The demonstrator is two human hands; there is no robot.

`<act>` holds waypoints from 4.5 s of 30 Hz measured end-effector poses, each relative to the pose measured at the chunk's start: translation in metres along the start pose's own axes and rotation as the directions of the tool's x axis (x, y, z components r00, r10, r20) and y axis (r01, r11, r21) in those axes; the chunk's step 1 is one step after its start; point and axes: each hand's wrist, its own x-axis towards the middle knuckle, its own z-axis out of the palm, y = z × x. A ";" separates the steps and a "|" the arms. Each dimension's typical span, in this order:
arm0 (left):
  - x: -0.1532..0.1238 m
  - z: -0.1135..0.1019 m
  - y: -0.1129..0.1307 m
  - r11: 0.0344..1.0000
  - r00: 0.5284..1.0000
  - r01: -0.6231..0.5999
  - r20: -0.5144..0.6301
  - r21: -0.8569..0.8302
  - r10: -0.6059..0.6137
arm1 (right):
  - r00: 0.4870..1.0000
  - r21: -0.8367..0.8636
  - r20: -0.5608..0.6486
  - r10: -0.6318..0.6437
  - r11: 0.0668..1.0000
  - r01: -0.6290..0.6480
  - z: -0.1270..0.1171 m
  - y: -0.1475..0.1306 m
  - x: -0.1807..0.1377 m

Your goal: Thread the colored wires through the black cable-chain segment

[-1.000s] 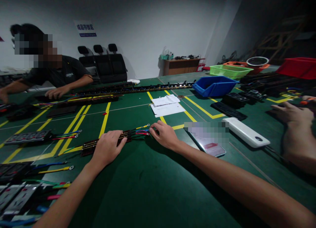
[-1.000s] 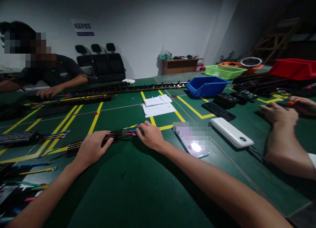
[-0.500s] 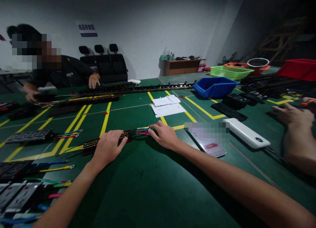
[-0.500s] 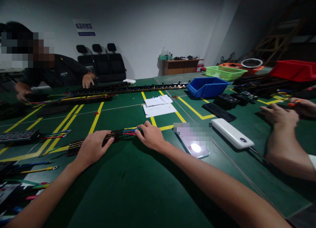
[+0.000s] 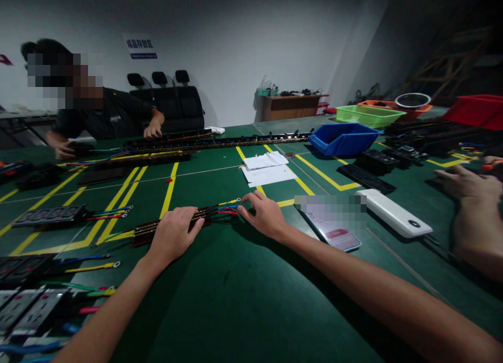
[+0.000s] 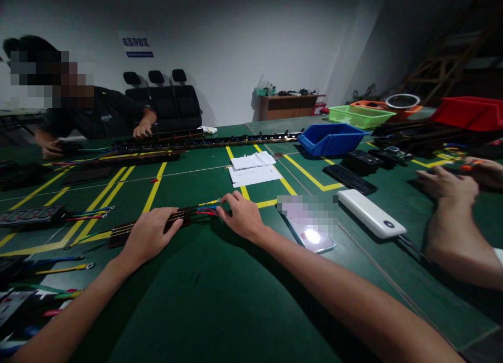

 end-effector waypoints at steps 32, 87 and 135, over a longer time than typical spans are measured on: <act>0.000 -0.001 0.001 1.000 1.000 0.008 -0.012 -0.026 -0.008 | 1.000 -0.042 0.007 0.002 0.999 -0.002 -0.002 -0.003 0.000; -0.002 0.000 0.000 1.000 1.000 -0.015 -0.005 0.012 0.015 | 0.988 -0.107 0.124 -0.088 0.989 0.101 -0.001 -0.005 0.001; -0.002 0.000 0.000 1.000 1.000 0.003 0.002 -0.015 -0.003 | 0.997 -0.028 0.043 -0.070 0.997 0.071 0.002 0.003 0.000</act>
